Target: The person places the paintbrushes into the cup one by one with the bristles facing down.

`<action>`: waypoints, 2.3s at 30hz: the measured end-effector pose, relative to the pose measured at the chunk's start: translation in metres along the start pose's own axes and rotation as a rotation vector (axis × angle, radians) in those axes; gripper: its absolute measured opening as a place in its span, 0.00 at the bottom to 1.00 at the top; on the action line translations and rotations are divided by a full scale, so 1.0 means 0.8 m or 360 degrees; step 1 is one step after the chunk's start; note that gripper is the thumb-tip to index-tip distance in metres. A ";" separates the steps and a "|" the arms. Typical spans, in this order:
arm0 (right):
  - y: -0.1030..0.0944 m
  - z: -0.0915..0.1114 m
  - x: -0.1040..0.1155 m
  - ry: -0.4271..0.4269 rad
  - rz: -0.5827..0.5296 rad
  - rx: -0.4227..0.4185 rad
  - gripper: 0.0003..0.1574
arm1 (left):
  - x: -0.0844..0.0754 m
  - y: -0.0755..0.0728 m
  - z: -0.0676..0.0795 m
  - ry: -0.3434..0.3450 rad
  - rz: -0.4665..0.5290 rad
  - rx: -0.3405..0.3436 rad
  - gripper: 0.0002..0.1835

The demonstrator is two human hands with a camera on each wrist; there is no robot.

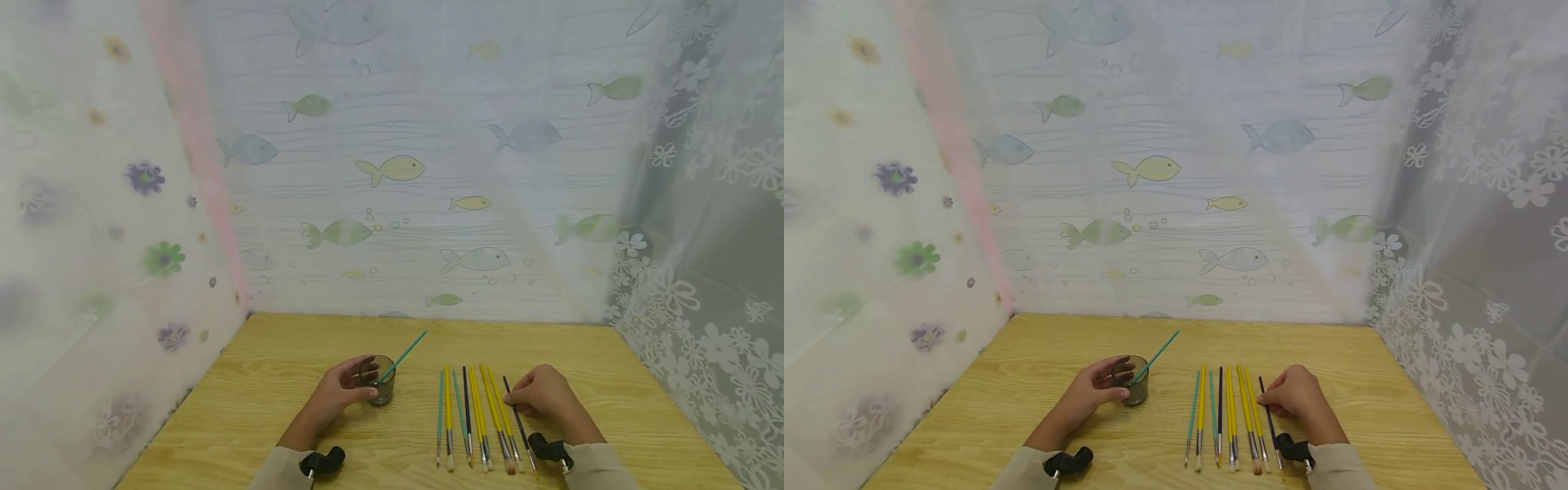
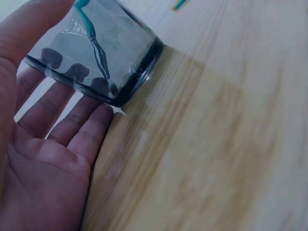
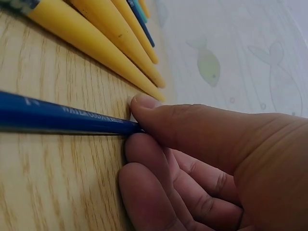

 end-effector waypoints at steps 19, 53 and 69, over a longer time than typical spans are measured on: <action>-0.001 -0.002 -0.004 0.0014 -0.0085 -0.0024 0.08 | -0.002 0.002 0.000 0.0000 0.0043 0.0011 0.40; 0.002 0.003 -0.001 -0.0051 -0.0147 0.0047 0.08 | -0.002 0.003 0.000 0.0006 0.0020 0.0031 0.40; -0.023 0.008 0.024 -0.0128 -0.0316 0.0016 0.27 | -0.003 0.003 -0.001 0.0008 0.0022 0.0027 0.41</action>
Point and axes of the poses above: each hand's wrist, its own z-axis away from the middle knuckle, its own y-axis out of the palm, x = y × z, the point moved 9 cm from there along -z, towards the middle knuckle, and after that the axes turned 10 degrees about z, right-handed, at the moved point
